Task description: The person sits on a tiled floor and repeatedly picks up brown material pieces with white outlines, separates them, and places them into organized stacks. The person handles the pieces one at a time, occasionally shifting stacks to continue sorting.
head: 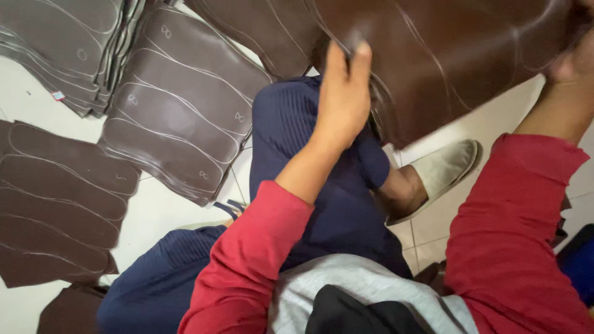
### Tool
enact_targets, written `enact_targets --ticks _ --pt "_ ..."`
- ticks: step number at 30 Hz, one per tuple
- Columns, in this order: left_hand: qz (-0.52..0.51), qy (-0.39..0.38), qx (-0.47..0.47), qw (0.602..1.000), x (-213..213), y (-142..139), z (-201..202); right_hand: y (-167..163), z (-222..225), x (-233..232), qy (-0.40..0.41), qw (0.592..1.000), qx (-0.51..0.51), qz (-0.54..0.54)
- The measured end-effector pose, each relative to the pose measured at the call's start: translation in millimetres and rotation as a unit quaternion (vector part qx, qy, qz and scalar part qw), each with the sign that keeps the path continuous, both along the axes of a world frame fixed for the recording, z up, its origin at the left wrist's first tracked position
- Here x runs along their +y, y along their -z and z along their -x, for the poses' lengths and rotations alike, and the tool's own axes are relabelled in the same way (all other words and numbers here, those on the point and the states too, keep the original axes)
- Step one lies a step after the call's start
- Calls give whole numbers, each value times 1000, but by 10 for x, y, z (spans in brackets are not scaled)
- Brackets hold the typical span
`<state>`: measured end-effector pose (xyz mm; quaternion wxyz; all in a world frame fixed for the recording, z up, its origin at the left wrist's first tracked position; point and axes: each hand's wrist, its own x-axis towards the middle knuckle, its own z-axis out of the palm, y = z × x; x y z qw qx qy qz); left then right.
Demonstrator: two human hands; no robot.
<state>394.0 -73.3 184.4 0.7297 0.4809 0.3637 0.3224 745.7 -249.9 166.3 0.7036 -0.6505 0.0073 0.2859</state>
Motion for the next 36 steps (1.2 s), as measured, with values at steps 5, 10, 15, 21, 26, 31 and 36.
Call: enact_targets --ticks 5,10,15,21,26,31,36 --pt "8 11 83 996 146 469 605 1364 92 13 -8 980 101 173" --pt "37 -137 51 989 600 852 2125 1448 121 -235 -114 993 -11 29" --pt "154 -400 109 897 789 1263 3750 1268 -79 -179 -89 985 28 147" --pt "268 -618 125 729 531 1646 4916 1359 -332 191 -164 890 -99 414" --pt "310 -629 278 656 460 1710 4949 1211 249 1225 -267 587 -409 646" --pt "248 -550 531 595 583 1617 4974 661 1818 2305 -434 662 -564 236" --pt "292 -491 575 586 775 1600 5022 303 3812 2685 -662 575 -472 82"
